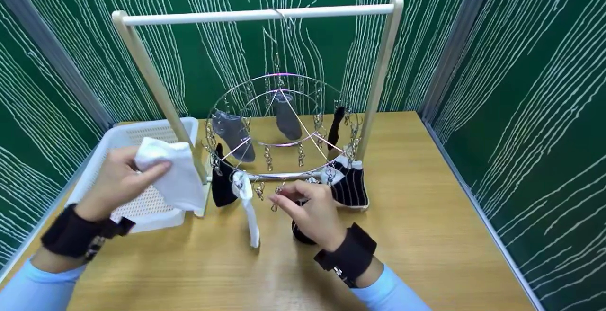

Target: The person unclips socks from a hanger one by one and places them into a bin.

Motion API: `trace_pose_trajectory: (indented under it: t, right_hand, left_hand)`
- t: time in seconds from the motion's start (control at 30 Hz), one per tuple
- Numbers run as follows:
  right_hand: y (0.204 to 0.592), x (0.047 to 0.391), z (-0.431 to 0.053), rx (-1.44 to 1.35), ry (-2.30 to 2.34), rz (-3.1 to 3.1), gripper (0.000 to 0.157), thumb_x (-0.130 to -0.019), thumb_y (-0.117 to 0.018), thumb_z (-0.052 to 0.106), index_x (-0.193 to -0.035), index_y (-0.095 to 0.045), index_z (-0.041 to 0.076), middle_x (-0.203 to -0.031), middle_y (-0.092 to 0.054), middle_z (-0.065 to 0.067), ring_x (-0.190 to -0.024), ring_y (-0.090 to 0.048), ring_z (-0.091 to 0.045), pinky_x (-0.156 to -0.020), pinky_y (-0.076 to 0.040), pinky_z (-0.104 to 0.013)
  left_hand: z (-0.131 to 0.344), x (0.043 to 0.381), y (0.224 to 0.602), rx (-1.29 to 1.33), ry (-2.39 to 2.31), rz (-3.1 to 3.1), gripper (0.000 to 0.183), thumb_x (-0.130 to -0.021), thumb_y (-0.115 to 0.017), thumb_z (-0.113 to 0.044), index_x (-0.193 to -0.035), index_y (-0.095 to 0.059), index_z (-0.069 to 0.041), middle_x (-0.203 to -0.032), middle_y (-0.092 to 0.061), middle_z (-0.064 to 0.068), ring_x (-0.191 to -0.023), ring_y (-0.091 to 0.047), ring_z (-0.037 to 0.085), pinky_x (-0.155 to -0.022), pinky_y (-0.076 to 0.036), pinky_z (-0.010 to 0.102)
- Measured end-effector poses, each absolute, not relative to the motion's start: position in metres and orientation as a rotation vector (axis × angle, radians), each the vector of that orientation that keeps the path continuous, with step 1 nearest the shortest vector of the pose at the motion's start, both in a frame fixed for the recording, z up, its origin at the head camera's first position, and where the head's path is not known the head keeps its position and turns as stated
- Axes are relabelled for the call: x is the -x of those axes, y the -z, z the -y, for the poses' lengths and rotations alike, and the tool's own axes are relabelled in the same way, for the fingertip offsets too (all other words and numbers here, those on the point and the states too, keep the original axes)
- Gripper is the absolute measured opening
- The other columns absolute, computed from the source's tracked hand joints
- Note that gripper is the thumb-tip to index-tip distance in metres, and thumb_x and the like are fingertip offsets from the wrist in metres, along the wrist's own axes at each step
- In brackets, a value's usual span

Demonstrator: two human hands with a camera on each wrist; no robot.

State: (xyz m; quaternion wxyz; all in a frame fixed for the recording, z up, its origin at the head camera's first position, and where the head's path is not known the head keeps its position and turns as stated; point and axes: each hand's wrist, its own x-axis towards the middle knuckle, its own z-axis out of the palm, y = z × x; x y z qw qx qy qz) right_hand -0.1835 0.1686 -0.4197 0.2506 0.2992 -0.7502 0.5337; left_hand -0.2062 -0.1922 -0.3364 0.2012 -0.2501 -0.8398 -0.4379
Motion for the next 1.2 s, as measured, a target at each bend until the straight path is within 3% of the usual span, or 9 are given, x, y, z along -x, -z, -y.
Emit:
trace_pose_trajectory:
  t: [0.13,0.43,0.67,0.77,0.9,1.0,1.2]
  right_hand:
    - [0.419,0.183,-0.169,-0.826,-1.446,2.045,0.016,-0.083,-0.083,-0.015,-0.086,-0.079,0.0,-0.08,-0.081,-0.011,-0.07,-0.072,0.0,-0.064,-0.058,-0.015]
    - [0.42,0.184,-0.171,-0.827,-1.433,2.049,0.016,-0.084,-0.081,-0.015,-0.088,-0.079,0.0,-0.081,-0.081,-0.012,-0.071,-0.071,0.001,-0.065,-0.059,-0.015]
    - [0.419,0.182,-0.169,-0.848,-1.446,2.028,0.014,-0.084,-0.082,-0.014,-0.088,-0.078,-0.001,-0.081,-0.08,-0.015,-0.074,-0.073,0.001,-0.067,-0.061,-0.017]
    - [0.42,0.18,-0.167,-0.855,-1.455,2.025,0.016,-0.084,-0.081,-0.015,-0.087,-0.078,0.001,-0.082,-0.08,-0.013,-0.074,-0.073,0.001,-0.067,-0.061,-0.017]
    - [0.419,0.179,-0.166,-0.872,-1.473,2.012,0.014,-0.085,-0.081,-0.014,-0.088,-0.078,-0.001,-0.082,-0.08,-0.016,-0.076,-0.074,0.001,-0.069,-0.062,-0.017]
    - [0.419,0.179,-0.165,-0.881,-1.472,2.0,0.013,-0.086,-0.08,-0.014,-0.09,-0.078,-0.002,-0.082,-0.08,-0.018,-0.077,-0.074,0.002,-0.07,-0.061,-0.016]
    - [0.419,0.18,-0.166,-0.882,-1.441,1.998,0.021,-0.081,-0.081,-0.019,-0.089,-0.078,0.0,-0.083,-0.081,-0.011,-0.074,-0.073,0.0,-0.069,-0.061,-0.015]
  left_hand:
    - [0.209,0.216,0.326,0.578,1.207,2.421,0.013,-0.092,-0.077,0.002,-0.103,-0.077,0.008,-0.093,-0.08,0.022,-0.079,-0.076,0.025,-0.066,-0.061,0.017]
    - [0.248,0.244,0.318,0.4,1.105,2.579,0.019,-0.098,-0.08,-0.012,-0.095,-0.075,0.006,-0.084,-0.069,0.012,-0.069,-0.058,0.01,-0.06,-0.051,0.015]
    - [0.269,0.272,0.318,0.338,1.002,2.746,0.026,-0.101,-0.075,-0.015,-0.113,-0.077,0.008,-0.108,-0.078,0.025,-0.085,-0.066,0.022,-0.068,-0.053,0.015]
    - [0.274,0.283,0.321,0.289,0.983,2.823,0.028,-0.103,-0.072,-0.016,-0.116,-0.075,0.009,-0.113,-0.076,0.027,-0.089,-0.066,0.027,-0.073,-0.056,0.024]
    - [0.276,0.298,0.329,0.282,0.968,2.921,0.032,-0.105,-0.067,-0.012,-0.126,-0.07,0.011,-0.122,-0.073,0.032,-0.102,-0.069,0.036,-0.089,-0.063,0.047]
    - [0.278,0.306,0.336,0.288,0.958,2.964,0.035,-0.104,-0.064,-0.008,-0.132,-0.068,0.013,-0.128,-0.071,0.034,-0.113,-0.07,0.044,-0.101,-0.06,0.061]
    - [0.281,0.319,0.35,0.278,0.939,2.991,0.032,-0.101,-0.065,-0.003,-0.128,-0.07,0.013,-0.128,-0.071,0.036,-0.117,-0.07,0.048,-0.104,-0.058,0.063]
